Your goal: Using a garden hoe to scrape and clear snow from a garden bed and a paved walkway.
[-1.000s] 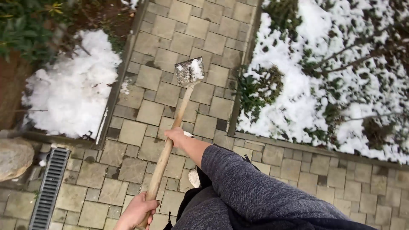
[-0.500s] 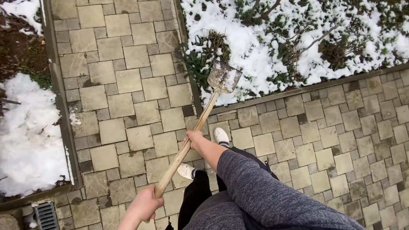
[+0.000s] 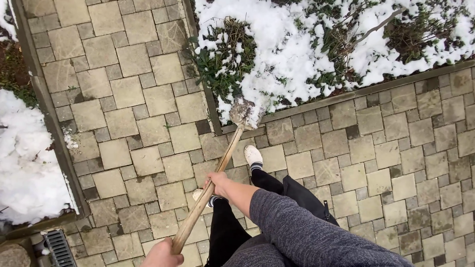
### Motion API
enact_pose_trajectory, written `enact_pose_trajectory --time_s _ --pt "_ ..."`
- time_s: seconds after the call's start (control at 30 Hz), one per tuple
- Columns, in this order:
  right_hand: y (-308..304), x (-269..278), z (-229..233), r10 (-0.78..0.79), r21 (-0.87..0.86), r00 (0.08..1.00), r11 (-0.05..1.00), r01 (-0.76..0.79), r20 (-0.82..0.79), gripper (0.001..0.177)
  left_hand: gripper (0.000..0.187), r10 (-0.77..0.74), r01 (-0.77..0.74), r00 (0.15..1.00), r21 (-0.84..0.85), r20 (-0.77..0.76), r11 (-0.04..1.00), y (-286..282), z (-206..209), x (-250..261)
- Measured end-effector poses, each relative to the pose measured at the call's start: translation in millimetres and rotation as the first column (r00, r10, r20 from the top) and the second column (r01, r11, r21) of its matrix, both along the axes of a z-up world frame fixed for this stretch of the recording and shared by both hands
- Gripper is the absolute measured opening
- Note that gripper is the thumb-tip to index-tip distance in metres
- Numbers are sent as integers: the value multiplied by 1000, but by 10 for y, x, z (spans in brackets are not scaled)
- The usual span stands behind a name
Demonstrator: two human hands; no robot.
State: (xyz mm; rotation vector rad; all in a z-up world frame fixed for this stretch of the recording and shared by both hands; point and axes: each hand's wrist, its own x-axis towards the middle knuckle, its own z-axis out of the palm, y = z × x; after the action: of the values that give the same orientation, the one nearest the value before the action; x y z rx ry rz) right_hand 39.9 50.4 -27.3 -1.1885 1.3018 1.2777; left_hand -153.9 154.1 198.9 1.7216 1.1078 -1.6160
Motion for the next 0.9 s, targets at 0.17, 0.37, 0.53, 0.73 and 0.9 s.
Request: enact_pose_trajectory --time_s 0.17,0.37,0.53,0.73,0.9 --pt "-324 521 29 60 31 998 998 -60 -11 19 22 167 -167 986 -25 -8 986 -388 276 731" --pt "-579 481 218 45 33 998 999 -43 -47 5 36 67 -67 998 7 5 998 -664 -266 -108" --pt "-937 668 -131 30 102 998 994 -25 -50 16 30 89 -90 996 35 32 995 -1083 122 562" --pt "-1656 1488 -275 118 96 982 987 -133 146 8 11 386 -382 914 -54 122 923 -2054 879 1980" --pt "-2339 1823 -192 222 20 959 973 -229 173 19 14 612 -598 777 -129 146 791 -2942 651 1993"
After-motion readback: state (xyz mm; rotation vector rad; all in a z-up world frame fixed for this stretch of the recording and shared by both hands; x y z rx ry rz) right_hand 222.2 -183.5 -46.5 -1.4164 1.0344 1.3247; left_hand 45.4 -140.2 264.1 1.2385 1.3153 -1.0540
